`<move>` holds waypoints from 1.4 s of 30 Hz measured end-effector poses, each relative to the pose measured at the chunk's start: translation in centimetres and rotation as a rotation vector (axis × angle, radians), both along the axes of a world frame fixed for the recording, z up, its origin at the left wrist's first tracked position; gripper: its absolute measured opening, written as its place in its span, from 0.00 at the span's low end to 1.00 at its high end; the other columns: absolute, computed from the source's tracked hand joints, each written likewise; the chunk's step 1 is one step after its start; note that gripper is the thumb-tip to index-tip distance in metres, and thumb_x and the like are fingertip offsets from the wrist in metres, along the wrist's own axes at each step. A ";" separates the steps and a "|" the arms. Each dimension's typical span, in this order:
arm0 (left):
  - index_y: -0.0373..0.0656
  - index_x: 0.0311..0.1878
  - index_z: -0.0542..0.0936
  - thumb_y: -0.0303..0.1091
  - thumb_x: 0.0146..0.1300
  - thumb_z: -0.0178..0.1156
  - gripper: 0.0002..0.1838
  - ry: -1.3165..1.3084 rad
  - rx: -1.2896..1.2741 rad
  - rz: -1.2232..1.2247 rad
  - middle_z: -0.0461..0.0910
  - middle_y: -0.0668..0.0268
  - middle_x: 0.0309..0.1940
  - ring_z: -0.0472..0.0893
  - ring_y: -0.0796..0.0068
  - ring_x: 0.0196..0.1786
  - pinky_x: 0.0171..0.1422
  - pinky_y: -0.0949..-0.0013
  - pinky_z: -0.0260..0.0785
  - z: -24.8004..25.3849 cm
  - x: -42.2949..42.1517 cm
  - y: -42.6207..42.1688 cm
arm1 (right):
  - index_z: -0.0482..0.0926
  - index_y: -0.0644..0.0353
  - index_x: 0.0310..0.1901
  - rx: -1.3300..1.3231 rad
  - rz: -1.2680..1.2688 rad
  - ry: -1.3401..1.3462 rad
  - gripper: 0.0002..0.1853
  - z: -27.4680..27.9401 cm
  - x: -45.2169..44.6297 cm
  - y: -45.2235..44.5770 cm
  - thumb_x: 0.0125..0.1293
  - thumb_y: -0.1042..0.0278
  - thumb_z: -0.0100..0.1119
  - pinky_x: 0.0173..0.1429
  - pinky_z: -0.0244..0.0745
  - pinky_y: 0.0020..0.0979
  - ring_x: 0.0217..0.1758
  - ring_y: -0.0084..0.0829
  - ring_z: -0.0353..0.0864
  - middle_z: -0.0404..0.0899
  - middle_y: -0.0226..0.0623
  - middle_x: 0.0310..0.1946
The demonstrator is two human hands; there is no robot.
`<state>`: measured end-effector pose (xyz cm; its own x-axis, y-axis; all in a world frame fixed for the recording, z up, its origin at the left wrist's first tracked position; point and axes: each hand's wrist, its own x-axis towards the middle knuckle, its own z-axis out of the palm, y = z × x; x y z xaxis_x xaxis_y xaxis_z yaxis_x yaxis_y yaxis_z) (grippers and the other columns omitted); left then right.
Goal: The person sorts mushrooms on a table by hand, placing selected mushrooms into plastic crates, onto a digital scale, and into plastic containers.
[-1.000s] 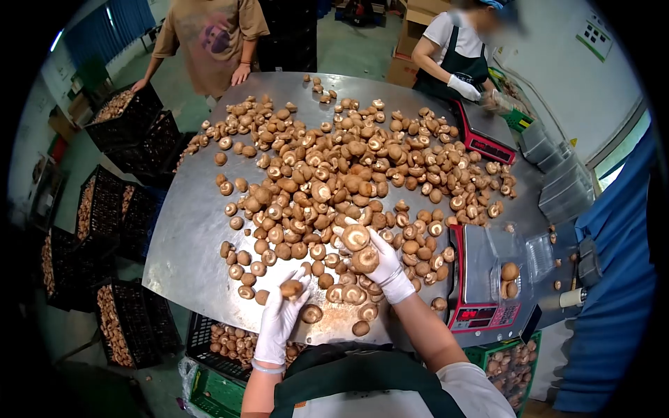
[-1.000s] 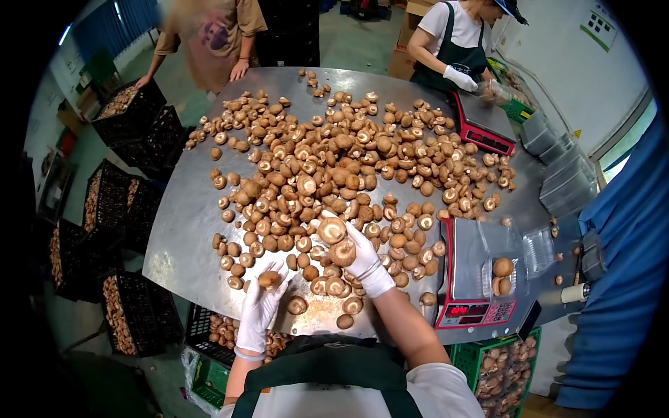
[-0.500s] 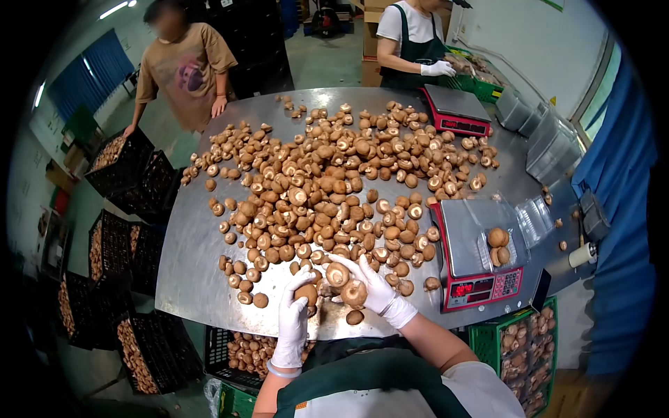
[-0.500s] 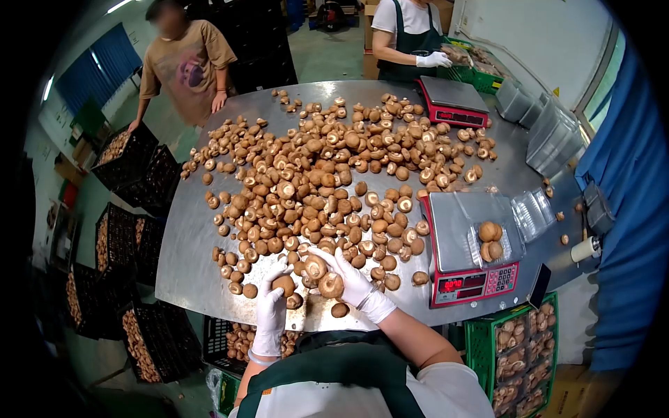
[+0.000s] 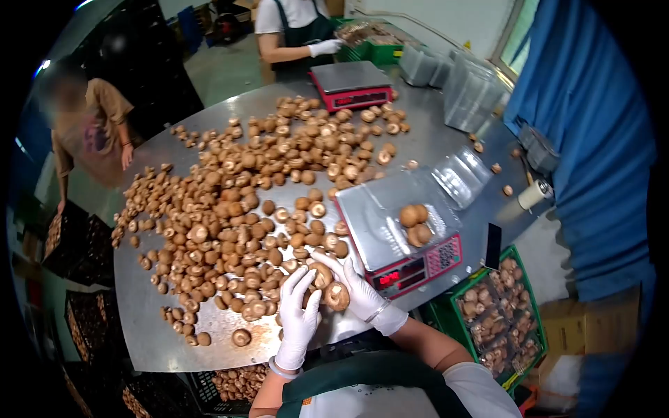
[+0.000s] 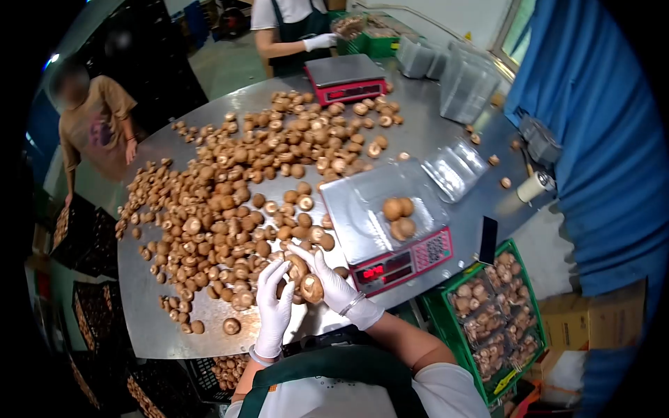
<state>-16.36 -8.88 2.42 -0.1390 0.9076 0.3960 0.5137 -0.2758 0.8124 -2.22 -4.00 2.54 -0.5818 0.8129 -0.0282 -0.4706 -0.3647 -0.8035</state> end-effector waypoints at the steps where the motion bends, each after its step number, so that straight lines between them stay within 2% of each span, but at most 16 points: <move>1: 0.41 0.51 0.80 0.26 0.54 0.64 0.18 0.104 0.043 0.013 0.75 0.55 0.52 0.74 0.55 0.54 0.59 0.61 0.68 0.8 1.3 0.0 | 0.54 0.63 0.71 -0.003 -0.039 0.020 0.39 0.1 1.0 0.0 0.73 0.37 0.21 0.77 0.43 0.33 0.75 0.33 0.51 0.55 0.42 0.71; 8: 0.41 0.39 0.82 0.27 0.47 0.70 0.14 0.271 0.019 0.023 0.78 0.61 0.38 0.76 0.61 0.43 0.47 0.64 0.69 4.3 7.1 0.7 | 0.59 0.60 0.69 0.476 -0.217 -0.246 0.38 1.3 5.7 1.3 0.71 0.35 0.29 0.76 0.47 0.38 0.75 0.40 0.52 0.56 0.46 0.70; 11: 0.42 0.35 0.80 0.29 0.49 0.69 0.10 0.090 -0.106 -0.040 0.76 0.61 0.34 0.76 0.60 0.37 0.42 0.64 0.69 3.9 8.6 1.2 | 0.62 0.59 0.67 0.892 -0.366 -0.598 0.38 1.5 7.0 1.4 0.69 0.34 0.34 0.73 0.53 0.41 0.74 0.50 0.54 0.57 0.52 0.68; 16: 0.38 0.34 0.77 0.20 0.54 0.64 0.06 -0.014 -0.099 -0.070 0.75 0.60 0.33 0.76 0.65 0.37 0.43 0.67 0.69 3.3 10.7 1.4 | 0.68 0.64 0.60 0.693 -0.282 -0.425 0.22 1.3 8.8 2.5 0.71 0.57 0.51 0.70 0.59 0.37 0.68 0.41 0.65 0.67 0.48 0.61; 18: 0.37 0.33 0.76 0.21 0.57 0.62 0.04 -0.318 -0.129 -0.132 0.76 0.62 0.36 0.76 0.69 0.38 0.45 0.69 0.69 2.8 11.4 1.9 | 0.72 0.64 0.56 0.727 -0.350 -0.452 0.17 2.4 10.4 3.3 0.65 0.76 0.54 0.68 0.62 0.35 0.64 0.38 0.70 0.72 0.45 0.56; 20: 0.39 0.35 0.75 0.28 0.65 0.57 0.03 -0.795 -0.327 -0.145 0.76 0.64 0.40 0.76 0.74 0.41 0.46 0.72 0.69 3.5 11.8 2.0 | 0.74 0.62 0.55 0.808 -0.419 -0.525 0.18 2.7 13.1 5.4 0.62 0.80 0.54 0.68 0.63 0.35 0.63 0.39 0.71 0.73 0.43 0.56; 22: 0.41 0.41 0.74 0.34 0.69 0.52 0.06 -1.347 -0.355 -0.167 0.77 0.64 0.45 0.77 0.71 0.47 0.45 0.71 0.73 3.3 11.8 3.4 | 0.76 0.58 0.54 0.995 -0.601 -0.754 0.17 3.9 16.1 7.3 0.63 0.77 0.55 0.68 0.64 0.35 0.63 0.41 0.71 0.72 0.42 0.57; 24: 0.42 0.45 0.73 0.40 0.72 0.48 0.11 -1.732 -0.382 -0.294 0.75 0.60 0.55 0.73 0.62 0.62 0.47 0.67 0.78 0.1 11.0 4.5 | 0.76 0.55 0.54 1.025 -0.703 -0.968 0.17 4.0 18.5 8.6 0.62 0.73 0.58 0.66 0.65 0.37 0.63 0.43 0.70 0.72 0.42 0.58; 28: 0.40 0.47 0.73 0.39 0.73 0.47 0.13 -1.839 -0.376 -0.324 0.72 0.55 0.60 0.71 0.57 0.65 0.53 0.63 0.77 -0.4 12.4 5.3 | 0.77 0.55 0.53 0.961 -0.685 -1.109 0.19 0.1 21.0 10.1 0.59 0.65 0.63 0.64 0.65 0.42 0.62 0.47 0.69 0.71 0.45 0.57; 30: 0.38 0.53 0.72 0.39 0.73 0.46 0.15 -1.901 -0.398 -0.308 0.71 0.55 0.61 0.70 0.56 0.66 0.56 0.63 0.77 -0.5 13.0 5.6 | 0.78 0.56 0.52 1.157 -0.745 -1.232 0.19 1.0 20.8 9.0 0.58 0.64 0.64 0.65 0.63 0.43 0.62 0.46 0.69 0.73 0.43 0.57; 31: 0.37 0.60 0.68 0.38 0.73 0.45 0.19 -1.904 -0.404 -0.349 0.68 0.54 0.64 0.68 0.56 0.67 0.59 0.62 0.75 -0.5 13.2 5.6 | 0.79 0.56 0.51 1.161 -0.712 -1.081 0.20 1.7 20.2 8.2 0.56 0.62 0.66 0.66 0.62 0.44 0.62 0.45 0.68 0.74 0.41 0.55; 34: 0.37 0.66 0.63 0.42 0.74 0.43 0.24 -2.108 -0.427 -0.355 0.64 0.54 0.67 0.66 0.55 0.68 0.66 0.61 0.69 -0.4 14.3 5.5 | 0.78 0.55 0.53 1.211 -0.443 -0.925 0.24 4.1 17.2 4.9 0.55 0.57 0.65 0.65 0.61 0.42 0.61 0.41 0.68 0.75 0.37 0.53; 35: 0.39 0.67 0.62 0.45 0.75 0.41 0.25 -1.991 -0.430 -0.329 0.65 0.54 0.65 0.68 0.57 0.66 0.67 0.61 0.68 -0.4 14.8 5.3 | 0.78 0.55 0.53 1.288 -0.360 -0.960 0.24 4.3 16.1 4.3 0.54 0.56 0.66 0.66 0.60 0.43 0.60 0.42 0.70 0.75 0.37 0.52; 36: 0.39 0.67 0.62 0.47 0.75 0.40 0.25 -2.166 -0.416 -0.517 0.68 0.54 0.62 0.71 0.61 0.63 0.66 0.62 0.68 -3.0 14.5 5.1 | 0.78 0.56 0.52 1.374 -0.270 -0.983 0.25 4.4 15.2 4.0 0.53 0.56 0.66 0.67 0.60 0.43 0.59 0.42 0.71 0.76 0.37 0.52; 38: 0.39 0.64 0.65 0.47 0.75 0.40 0.24 -2.012 -0.563 -0.309 0.69 0.55 0.61 0.71 0.65 0.62 0.65 0.62 0.68 -3.5 14.9 4.5 | 0.78 0.54 0.52 1.359 -0.193 -0.961 0.25 3.2 14.0 4.1 0.51 0.58 0.66 0.65 0.60 0.43 0.58 0.38 0.72 0.76 0.35 0.51; 42: 0.36 0.62 0.66 0.43 0.75 0.42 0.21 -1.782 -0.459 -0.387 0.74 0.56 0.55 0.78 0.65 0.53 0.58 0.63 0.74 -4.3 13.7 2.7 | 0.77 0.57 0.54 1.341 -0.150 -0.990 0.28 1.4 13.3 3.5 0.47 0.65 0.69 0.64 0.63 0.43 0.59 0.41 0.71 0.76 0.38 0.53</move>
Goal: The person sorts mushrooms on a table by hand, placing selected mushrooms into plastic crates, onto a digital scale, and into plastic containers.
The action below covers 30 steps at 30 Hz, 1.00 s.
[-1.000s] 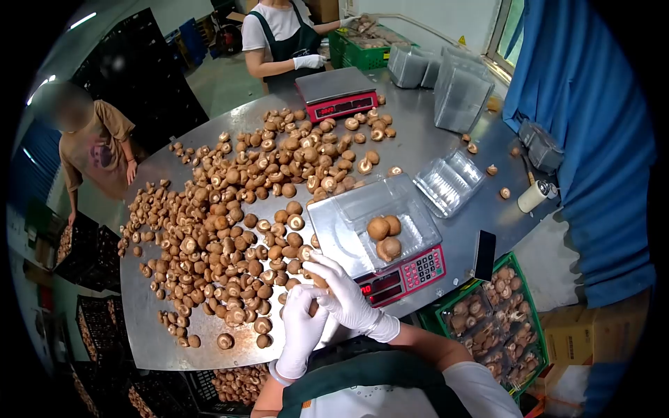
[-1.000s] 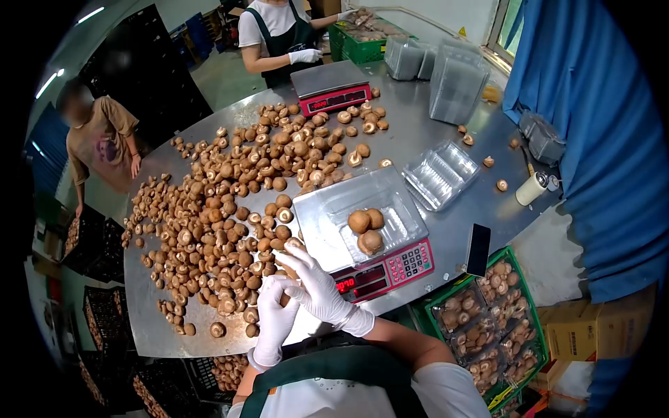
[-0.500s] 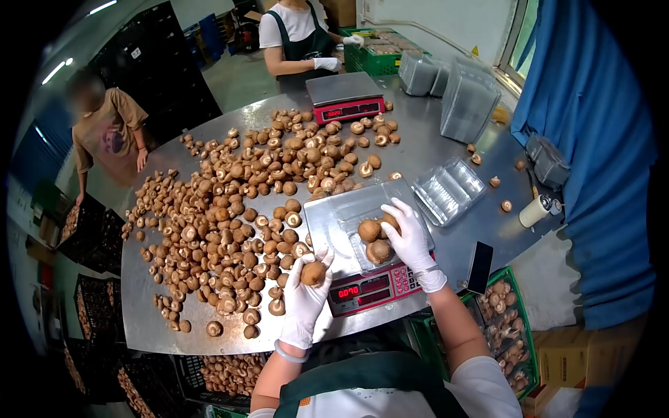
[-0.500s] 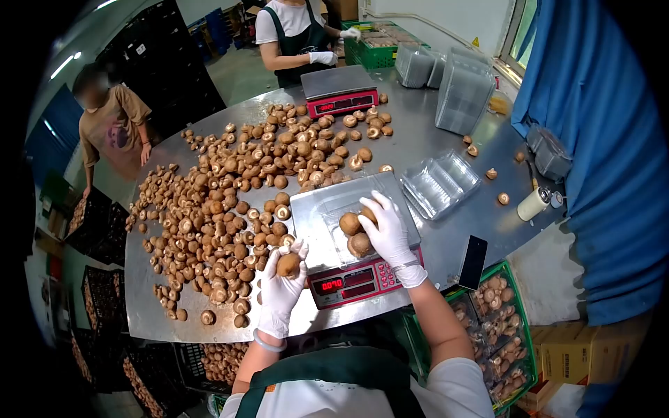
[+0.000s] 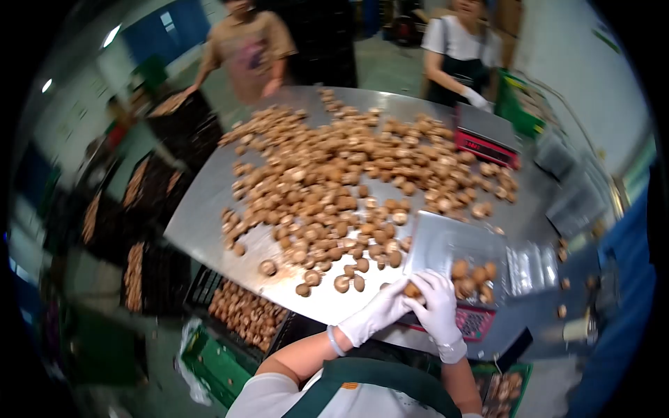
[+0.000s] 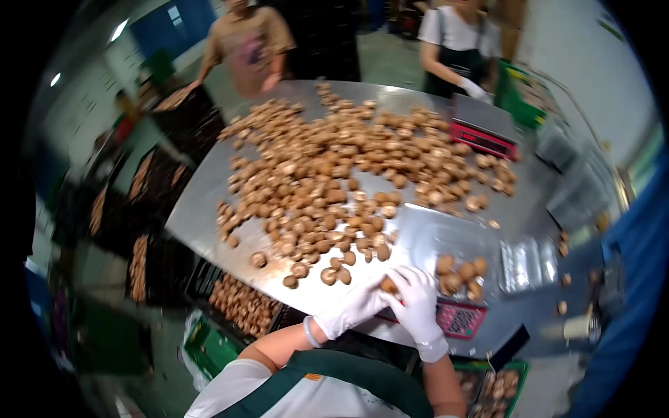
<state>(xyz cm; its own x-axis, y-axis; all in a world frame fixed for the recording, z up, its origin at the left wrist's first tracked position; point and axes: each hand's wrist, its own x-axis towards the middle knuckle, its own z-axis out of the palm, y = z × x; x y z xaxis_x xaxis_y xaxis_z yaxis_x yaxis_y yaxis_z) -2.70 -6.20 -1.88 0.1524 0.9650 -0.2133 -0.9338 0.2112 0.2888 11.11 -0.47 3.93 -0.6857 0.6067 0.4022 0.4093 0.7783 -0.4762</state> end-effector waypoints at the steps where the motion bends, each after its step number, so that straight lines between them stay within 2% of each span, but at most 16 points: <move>1: 0.35 0.62 0.66 0.41 0.75 0.43 0.21 0.016 -0.003 0.008 0.75 0.54 0.54 0.80 0.63 0.50 0.56 0.63 0.75 0.9 -0.5 -0.6 | 0.76 0.58 0.55 -0.051 0.025 0.033 0.30 0.3 -0.6 -0.8 0.46 0.66 0.70 0.65 0.63 0.42 0.60 0.43 0.71 0.75 0.39 0.54; 2: 0.35 0.62 0.67 0.40 0.75 0.44 0.21 0.035 0.040 0.012 0.74 0.55 0.56 0.78 0.65 0.54 0.58 0.63 0.74 0.4 -1.7 -1.3 | 0.76 0.59 0.56 -0.102 0.033 0.062 0.31 0.5 -1.1 -1.6 0.46 0.67 0.70 0.65 0.63 0.42 0.61 0.44 0.70 0.74 0.41 0.55; 3: 0.37 0.63 0.67 0.40 0.74 0.45 0.21 0.134 0.005 0.085 0.73 0.57 0.57 0.76 0.66 0.56 0.59 0.63 0.73 -0.1 -2.7 -2.2 | 0.74 0.59 0.59 -0.095 0.089 0.050 0.33 0.0 -1.3 -1.9 0.49 0.62 0.70 0.65 0.63 0.41 0.62 0.44 0.68 0.72 0.42 0.57; 5: 0.40 0.63 0.70 0.42 0.71 0.50 0.22 0.286 -0.040 0.199 0.72 0.61 0.59 0.72 0.67 0.60 0.60 0.63 0.70 -0.5 -5.6 -4.4 | 0.74 0.59 0.58 -0.134 0.145 0.030 0.31 -0.3 -2.2 -2.7 0.51 0.63 0.69 0.64 0.64 0.41 0.61 0.43 0.70 0.73 0.42 0.57; 6: 0.46 0.61 0.72 0.42 0.70 0.50 0.19 0.387 -0.047 0.307 0.73 0.66 0.57 0.75 0.68 0.57 0.54 0.65 0.73 -1.6 -7.4 -5.5 | 0.74 0.58 0.58 -0.155 0.175 0.010 0.30 -0.8 -2.5 -2.8 0.51 0.63 0.69 0.64 0.64 0.41 0.60 0.43 0.70 0.73 0.42 0.56; 8: 0.46 0.58 0.74 0.39 0.70 0.48 0.17 0.486 -0.222 0.459 0.73 0.63 0.55 0.77 0.66 0.53 0.51 0.65 0.73 0.0 -11.5 -9.1 | 0.75 0.57 0.56 -0.175 0.209 -0.019 0.27 -1.9 -3.4 -3.2 0.52 0.63 0.68 0.61 0.66 0.40 0.57 0.42 0.72 0.75 0.41 0.54; 10: 0.46 0.56 0.74 0.35 0.69 0.45 0.16 0.537 -0.379 0.696 0.75 0.58 0.51 0.79 0.64 0.49 0.50 0.64 0.75 -2.1 -16.0 -12.9 | 0.77 0.56 0.54 -0.249 0.220 -0.128 0.25 -3.3 -4.2 -3.4 0.53 0.63 0.67 0.58 0.68 0.40 0.54 0.41 0.74 0.77 0.39 0.52; 12: 0.45 0.55 0.76 0.33 0.67 0.49 0.15 0.598 -0.523 0.873 0.77 0.58 0.49 0.79 0.65 0.50 0.50 0.64 0.75 -3.1 -20.1 -17.4 | 0.78 0.56 0.53 -0.209 0.246 -0.115 0.23 -4.2 -5.5 -3.9 0.55 0.63 0.66 0.56 0.70 0.39 0.51 0.40 0.76 0.78 0.39 0.49; 14: 0.43 0.55 0.77 0.32 0.64 0.55 0.16 1.151 -0.785 0.879 0.78 0.57 0.50 0.77 0.61 0.55 0.57 0.62 0.72 -6.6 -24.2 -22.4 | 0.78 0.57 0.52 -0.210 0.254 -0.191 0.22 -5.5 -6.8 -4.3 0.56 0.62 0.65 0.55 0.71 0.39 0.49 0.41 0.77 0.79 0.39 0.47; 16: 0.42 0.56 0.77 0.33 0.61 0.58 0.19 1.658 -0.910 0.932 0.75 0.55 0.57 0.73 0.57 0.61 0.66 0.61 0.64 -10.9 -27.8 -26.7 | 0.78 0.57 0.51 -0.191 0.258 -0.189 0.21 -5.9 -8.8 -4.7 0.57 0.61 0.64 0.53 0.72 0.39 0.48 0.42 0.79 0.80 0.40 0.45; 18: 0.41 0.59 0.75 0.35 0.61 0.59 0.22 1.805 -0.998 0.881 0.70 0.52 0.62 0.66 0.54 0.67 0.73 0.58 0.54 -7.9 -28.9 -27.4 | 0.79 0.58 0.51 -0.249 0.281 -0.220 0.20 -5.8 -10.9 -5.3 0.57 0.60 0.63 0.53 0.72 0.39 0.47 0.42 0.79 0.80 0.41 0.45; 19: 0.42 0.59 0.75 0.36 0.60 0.61 0.23 1.781 -1.017 0.887 0.66 0.53 0.66 0.60 0.53 0.71 0.74 0.57 0.51 -7.1 -29.7 -27.2 | 0.79 0.57 0.51 -0.255 0.293 -0.221 0.20 -5.7 -12.1 -5.5 0.58 0.58 0.62 0.52 0.73 0.39 0.47 0.43 0.80 0.80 0.41 0.45; 20: 0.42 0.59 0.75 0.37 0.60 0.62 0.23 1.830 -1.043 0.881 0.65 0.53 0.67 0.59 0.52 0.71 0.74 0.55 0.51 -6.9 -30.7 -26.8 | 0.79 0.57 0.51 -0.246 0.288 -0.226 0.20 -5.7 -13.3 -5.8 0.58 0.58 0.62 0.52 0.73 0.39 0.47 0.43 0.80 0.80 0.41 0.45; 24: 0.43 0.58 0.77 0.38 0.58 0.63 0.24 2.000 -0.967 0.912 0.68 0.51 0.64 0.62 0.49 0.69 0.72 0.54 0.55 -7.4 -35.7 -23.5 | 0.79 0.55 0.51 -0.198 0.292 -0.285 0.19 -6.1 -18.1 -7.0 0.59 0.58 0.62 0.50 0.75 0.38 0.47 0.42 0.80 0.81 0.40 0.44; 27: 0.43 0.59 0.75 0.37 0.58 0.63 0.25 1.959 -0.880 0.932 0.69 0.51 0.62 0.66 0.51 0.65 0.70 0.58 0.58 -7.3 -39.5 -20.5 | 0.79 0.57 0.50 -0.175 0.341 -0.280 0.19 -6.4 -21.4 -8.0 0.59 0.58 0.62 0.47 0.75 0.39 0.44 0.42 0.80 0.81 0.40 0.41; 30: 0.44 0.61 0.73 0.39 0.56 0.65 0.28 1.973 -0.844 0.888 0.67 0.51 0.64 0.63 0.48 0.67 0.71 0.56 0.56 -8.6 -43.3 -17.9 | 0.79 0.57 0.50 -0.208 0.362 -0.254 0.19 -6.5 -23.6 -9.0 0.59 0.58 0.62 0.46 0.75 0.39 0.43 0.41 0.81 0.81 0.40 0.41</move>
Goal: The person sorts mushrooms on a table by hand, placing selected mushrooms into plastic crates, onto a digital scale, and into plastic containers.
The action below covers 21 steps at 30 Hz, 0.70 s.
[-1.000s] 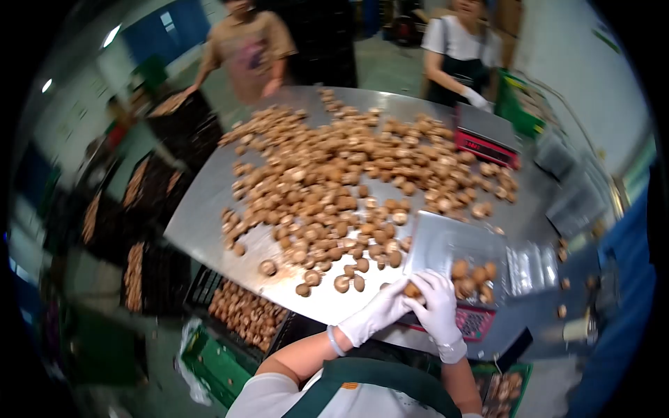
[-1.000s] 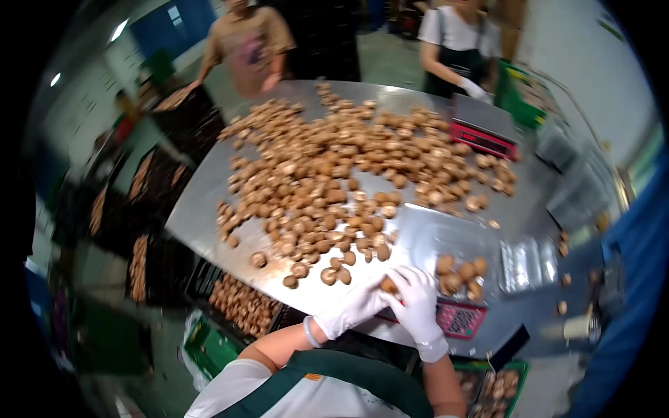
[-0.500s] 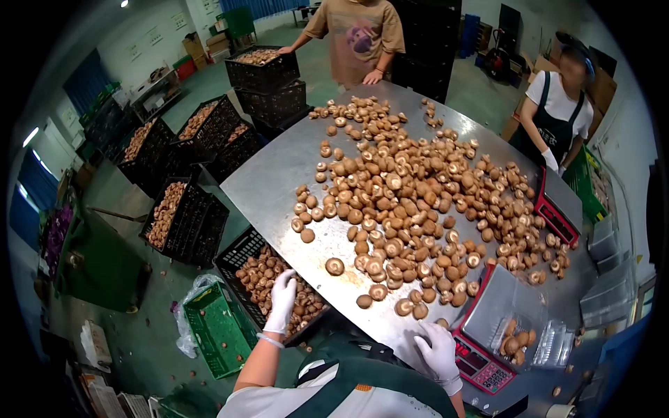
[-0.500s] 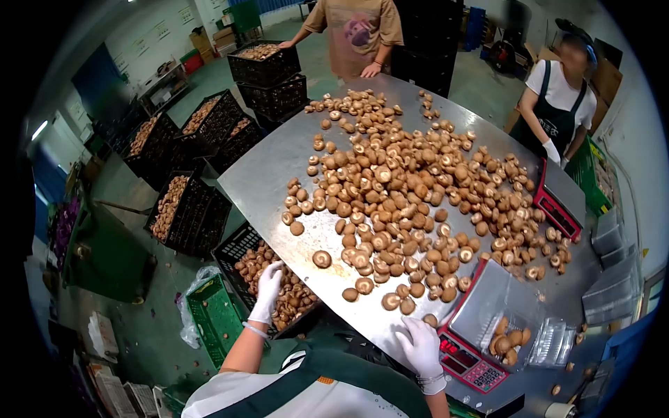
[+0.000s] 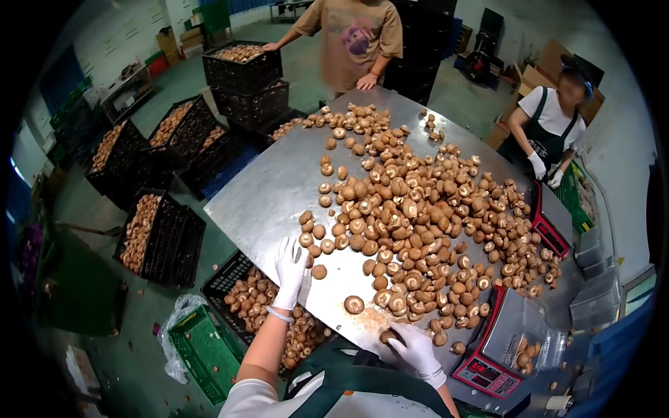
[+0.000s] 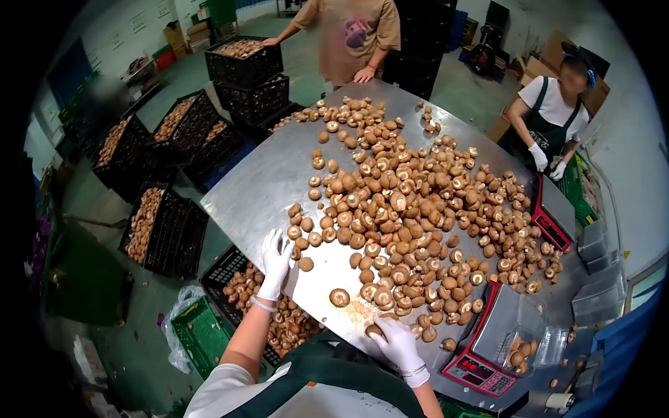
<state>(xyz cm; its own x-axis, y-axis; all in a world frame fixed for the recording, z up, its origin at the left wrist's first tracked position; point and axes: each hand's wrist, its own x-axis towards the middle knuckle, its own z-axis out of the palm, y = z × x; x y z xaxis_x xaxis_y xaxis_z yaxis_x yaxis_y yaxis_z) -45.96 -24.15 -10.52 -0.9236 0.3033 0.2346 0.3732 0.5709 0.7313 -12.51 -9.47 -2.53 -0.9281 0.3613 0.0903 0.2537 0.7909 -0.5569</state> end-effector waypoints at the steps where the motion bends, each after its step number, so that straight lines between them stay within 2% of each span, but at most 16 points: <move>1: 0.44 0.61 0.73 0.39 0.56 0.65 0.28 0.000 0.009 -0.019 0.67 0.51 0.64 0.63 0.48 0.67 0.71 0.56 0.56 0.0 -0.9 1.0 | 0.79 0.57 0.49 0.002 0.013 -0.018 0.19 -0.2 -0.3 -0.1 0.59 0.58 0.63 0.47 0.75 0.38 0.43 0.41 0.81 0.81 0.40 0.41; 4: 0.45 0.62 0.72 0.42 0.56 0.63 0.29 0.114 -0.094 -0.108 0.64 0.53 0.67 0.59 0.42 0.70 0.72 0.51 0.53 -0.1 -3.0 3.9 | 0.80 0.57 0.49 -0.028 -0.047 -0.068 0.17 -0.1 -1.0 -0.4 0.59 0.60 0.62 0.49 0.75 0.38 0.45 0.42 0.80 0.82 0.41 0.42; 6: 0.45 0.62 0.72 0.44 0.58 0.61 0.29 0.170 -0.155 -0.205 0.62 0.55 0.69 0.57 0.42 0.70 0.72 0.49 0.51 0.1 -3.9 6.1 | 0.80 0.56 0.49 -0.001 -0.063 -0.081 0.18 0.3 -1.4 0.1 0.60 0.59 0.61 0.49 0.75 0.38 0.46 0.42 0.80 0.81 0.41 0.43; 7: 0.45 0.63 0.71 0.46 0.60 0.60 0.29 0.100 -0.178 -0.231 0.60 0.55 0.70 0.55 0.42 0.71 0.73 0.46 0.48 1.4 -3.4 7.2 | 0.80 0.56 0.49 0.018 -0.064 -0.088 0.18 0.6 -1.5 0.6 0.60 0.58 0.61 0.50 0.75 0.37 0.46 0.42 0.80 0.81 0.41 0.43; 8: 0.46 0.64 0.71 0.48 0.61 0.58 0.29 0.161 -0.154 -0.304 0.59 0.55 0.70 0.54 0.42 0.72 0.74 0.45 0.46 1.2 -3.6 8.2 | 0.80 0.55 0.50 0.046 -0.063 -0.085 0.18 1.0 -1.9 1.4 0.61 0.57 0.61 0.50 0.75 0.37 0.47 0.42 0.80 0.81 0.41 0.43; 12: 0.48 0.66 0.69 0.48 0.61 0.59 0.30 0.214 -0.168 -0.362 0.58 0.54 0.71 0.54 0.44 0.72 0.74 0.45 0.46 1.0 -4.6 13.2 | 0.78 0.54 0.54 0.054 -0.111 -0.146 0.22 1.5 -4.4 5.0 0.62 0.52 0.59 0.55 0.75 0.37 0.51 0.41 0.79 0.80 0.39 0.49; 13: 0.49 0.66 0.68 0.48 0.61 0.59 0.31 0.205 -0.141 -0.382 0.58 0.54 0.71 0.54 0.44 0.72 0.73 0.45 0.47 1.6 -4.9 14.2 | 0.74 0.54 0.59 -0.023 -0.130 -0.134 0.25 2.6 -5.7 5.6 0.62 0.52 0.59 0.58 0.73 0.36 0.55 0.40 0.77 0.77 0.40 0.54; 14: 0.49 0.67 0.67 0.48 0.61 0.60 0.32 0.192 -0.117 -0.403 0.58 0.54 0.71 0.54 0.44 0.73 0.73 0.46 0.48 1.9 -5.4 15.3 | 0.74 0.54 0.59 -0.002 -0.135 -0.103 0.25 3.0 -7.2 6.6 0.62 0.52 0.59 0.58 0.73 0.36 0.55 0.40 0.77 0.77 0.40 0.54; 17: 0.54 0.69 0.64 0.46 0.59 0.62 0.35 0.169 -0.097 -0.461 0.54 0.54 0.72 0.51 0.44 0.74 0.73 0.49 0.51 2.6 -7.5 18.3 | 0.64 0.51 0.67 -0.036 -0.119 0.017 0.32 5.0 -12.5 9.0 0.64 0.50 0.58 0.62 0.69 0.36 0.62 0.42 0.71 0.68 0.43 0.63; 21: 0.61 0.72 0.61 0.47 0.55 0.65 0.40 0.178 -0.158 -0.528 0.50 0.54 0.74 0.50 0.45 0.74 0.73 0.44 0.47 2.1 -9.4 20.3 | 0.63 0.52 0.68 0.174 -0.062 0.101 0.35 3.6 -20.5 12.3 0.62 0.48 0.60 0.65 0.66 0.40 0.64 0.48 0.67 0.65 0.49 0.65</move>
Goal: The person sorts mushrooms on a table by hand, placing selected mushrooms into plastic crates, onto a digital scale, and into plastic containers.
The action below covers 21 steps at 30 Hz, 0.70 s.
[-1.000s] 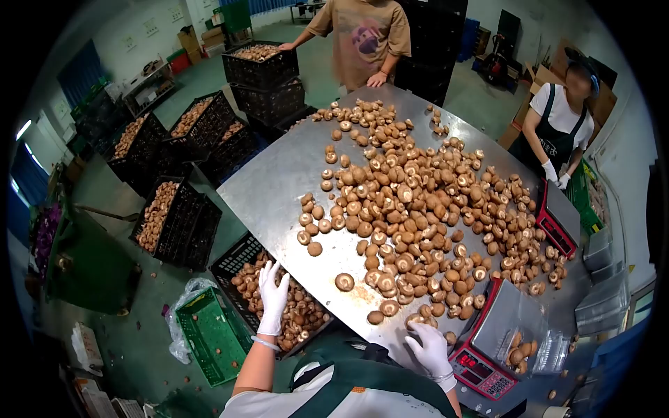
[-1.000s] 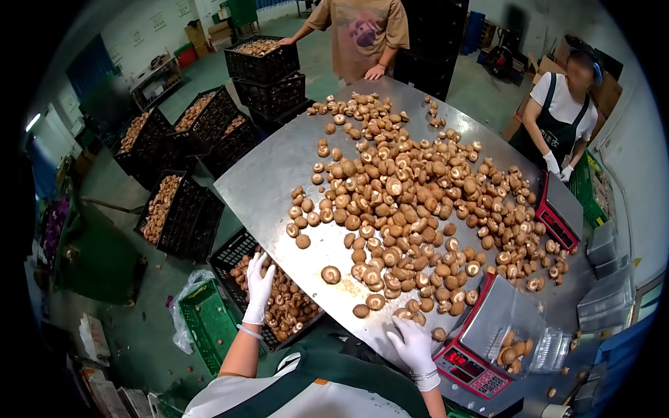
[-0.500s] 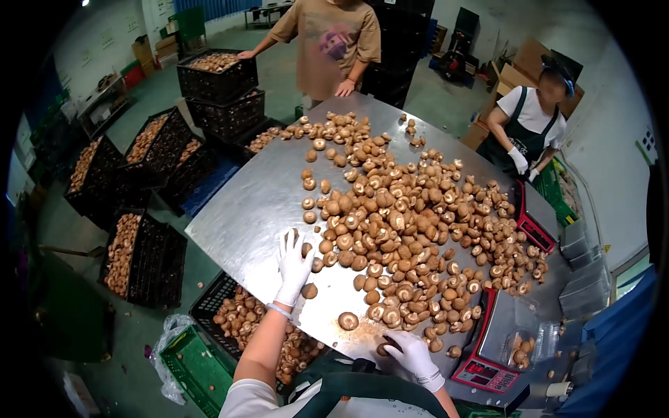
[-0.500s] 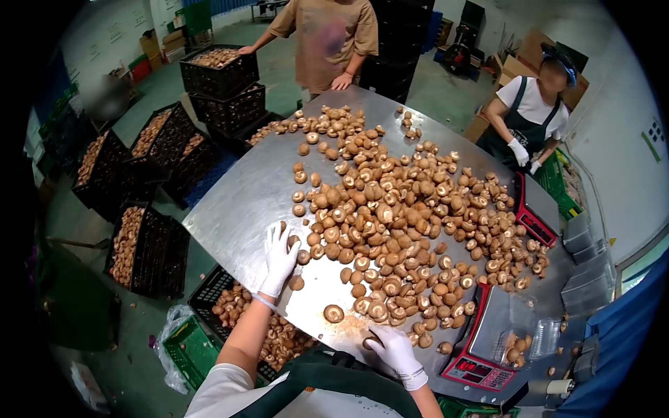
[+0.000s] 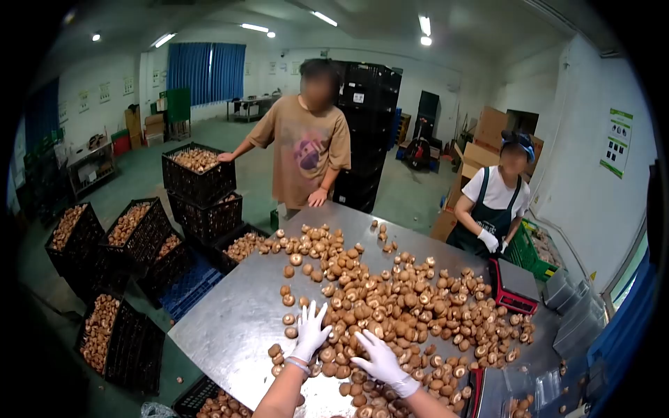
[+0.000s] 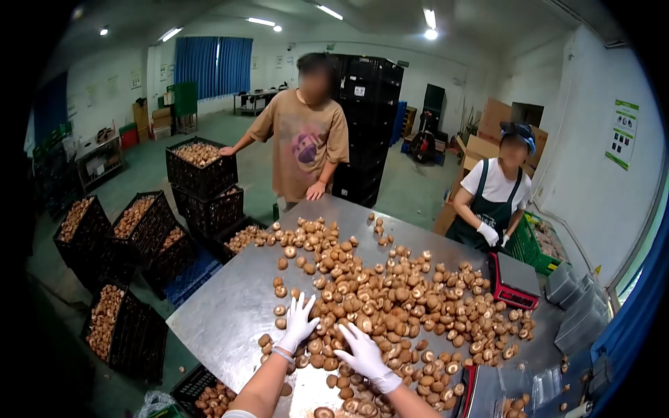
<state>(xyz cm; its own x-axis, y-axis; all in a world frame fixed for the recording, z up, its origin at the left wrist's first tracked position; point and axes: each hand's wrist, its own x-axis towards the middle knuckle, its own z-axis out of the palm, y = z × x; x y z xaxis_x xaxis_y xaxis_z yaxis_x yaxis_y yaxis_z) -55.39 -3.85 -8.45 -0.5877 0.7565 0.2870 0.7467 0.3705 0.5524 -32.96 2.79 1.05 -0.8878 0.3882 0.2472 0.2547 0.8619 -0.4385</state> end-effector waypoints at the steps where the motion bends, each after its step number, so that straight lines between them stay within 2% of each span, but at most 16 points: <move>1: 0.62 0.71 0.61 0.47 0.56 0.64 0.39 0.036 -0.024 -0.005 0.53 0.54 0.73 0.53 0.46 0.74 0.73 0.48 0.49 -0.7 -0.3 0.4 | 0.63 0.51 0.68 0.029 0.010 -0.005 0.36 -0.4 -1.9 0.8 0.61 0.48 0.60 0.66 0.65 0.42 0.65 0.50 0.67 0.64 0.50 0.65; 2: 0.62 0.71 0.62 0.47 0.57 0.63 0.37 0.002 -0.029 -0.059 0.56 0.55 0.72 0.56 0.47 0.72 0.73 0.50 0.52 -1.9 -0.8 0.7 | 0.63 0.51 0.68 0.111 0.016 -0.019 0.36 -0.7 -3.4 1.5 0.60 0.47 0.61 0.66 0.64 0.42 0.66 0.49 0.66 0.64 0.50 0.65; 3: 0.62 0.70 0.63 0.47 0.58 0.62 0.35 -0.034 -0.041 -0.115 0.59 0.55 0.71 0.59 0.49 0.71 0.72 0.52 0.54 -3.0 -1.5 1.1 | 0.65 0.49 0.67 0.085 0.015 0.002 0.37 -1.9 -4.7 2.3 0.59 0.45 0.62 0.67 0.61 0.46 0.67 0.50 0.64 0.64 0.48 0.65; 5: 0.62 0.69 0.65 0.45 0.60 0.60 0.32 -0.042 -0.022 -0.132 0.64 0.57 0.68 0.64 0.52 0.68 0.70 0.55 0.58 -2.9 -1.5 0.7 | 0.66 0.45 0.67 0.257 -0.034 -0.098 0.36 -3.4 -6.1 3.1 0.58 0.42 0.61 0.66 0.61 0.50 0.68 0.49 0.63 0.65 0.43 0.65; 7: 0.63 0.68 0.66 0.44 0.60 0.60 0.31 0.020 0.011 -0.137 0.67 0.59 0.66 0.68 0.52 0.64 0.66 0.55 0.62 -3.1 -1.8 0.4 | 0.73 0.43 0.61 0.406 0.008 -0.262 0.31 -6.1 -5.8 3.9 0.58 0.39 0.58 0.66 0.60 0.50 0.66 0.47 0.65 0.72 0.37 0.60; 9: 0.62 0.68 0.66 0.43 0.59 0.61 0.32 0.051 -0.039 -0.133 0.70 0.58 0.62 0.72 0.52 0.59 0.62 0.54 0.65 -2.2 -1.7 -0.1 | 0.78 0.45 0.55 0.164 -0.024 -0.119 0.25 -8.2 -5.3 3.7 0.59 0.42 0.58 0.66 0.58 0.50 0.62 0.43 0.67 0.74 0.35 0.55; 11: 0.58 0.67 0.67 0.39 0.56 0.64 0.33 0.170 -0.081 -0.130 0.73 0.59 0.54 0.75 0.54 0.52 0.55 0.55 0.67 -1.1 -1.5 -0.1 | 0.79 0.45 0.53 0.158 -0.028 -0.129 0.24 -7.9 -4.4 3.4 0.60 0.43 0.58 0.65 0.59 0.49 0.61 0.42 0.69 0.75 0.35 0.53; 14: 0.58 0.67 0.66 0.35 0.54 0.65 0.35 0.222 -0.053 -0.099 0.74 0.61 0.49 0.75 0.56 0.48 0.52 0.54 0.68 -2.0 -1.5 0.1 | 0.81 0.49 0.47 0.115 -0.023 -0.047 0.18 -7.3 -2.7 2.7 0.62 0.49 0.58 0.63 0.62 0.44 0.54 0.39 0.73 0.78 0.33 0.45; 17: 0.57 0.67 0.66 0.34 0.52 0.66 0.37 0.161 -0.009 -0.066 0.74 0.60 0.51 0.74 0.55 0.48 0.52 0.55 0.67 -1.3 -1.3 0.3 | 0.81 0.49 0.47 0.095 -0.059 -0.015 0.16 -7.5 -1.3 1.8 0.63 0.51 0.58 0.62 0.62 0.44 0.51 0.37 0.75 0.79 0.32 0.44; 18: 0.51 0.69 0.64 0.27 0.53 0.65 0.38 0.040 0.014 -0.052 0.73 0.57 0.55 0.74 0.53 0.52 0.60 0.57 0.66 -0.9 -1.1 0.0 | 0.81 0.50 0.46 0.104 -0.084 0.010 0.15 -7.5 -0.9 1.5 0.63 0.52 0.57 0.62 0.62 0.44 0.50 0.36 0.75 0.79 0.32 0.43; 19: 0.51 0.69 0.64 0.27 0.53 0.65 0.38 0.042 0.016 -0.052 0.73 0.57 0.55 0.74 0.53 0.52 0.60 0.57 0.66 -0.8 -1.0 -0.1 | 0.80 0.51 0.46 0.132 -0.076 0.043 0.15 -7.1 -0.3 1.0 0.63 0.53 0.57 0.62 0.62 0.42 0.50 0.38 0.76 0.79 0.35 0.44; 21: 0.46 0.70 0.61 0.24 0.58 0.61 0.36 -0.312 0.424 0.043 0.72 0.57 0.58 0.73 0.57 0.58 0.65 0.61 0.65 -0.7 -0.6 -0.4 | 0.79 0.53 0.48 0.188 -0.063 0.036 0.17 -8.9 0.9 0.6 0.63 0.53 0.58 0.63 0.64 0.43 0.53 0.41 0.75 0.79 0.36 0.44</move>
<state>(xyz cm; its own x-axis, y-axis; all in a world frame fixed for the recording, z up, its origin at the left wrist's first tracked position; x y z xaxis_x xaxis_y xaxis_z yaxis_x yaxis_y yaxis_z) -56.03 -4.25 -9.19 -0.7220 0.5853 0.3689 0.5117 0.0930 0.8541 -32.03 3.38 -7.83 -0.8525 0.3871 0.3513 0.2983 0.9121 -0.2812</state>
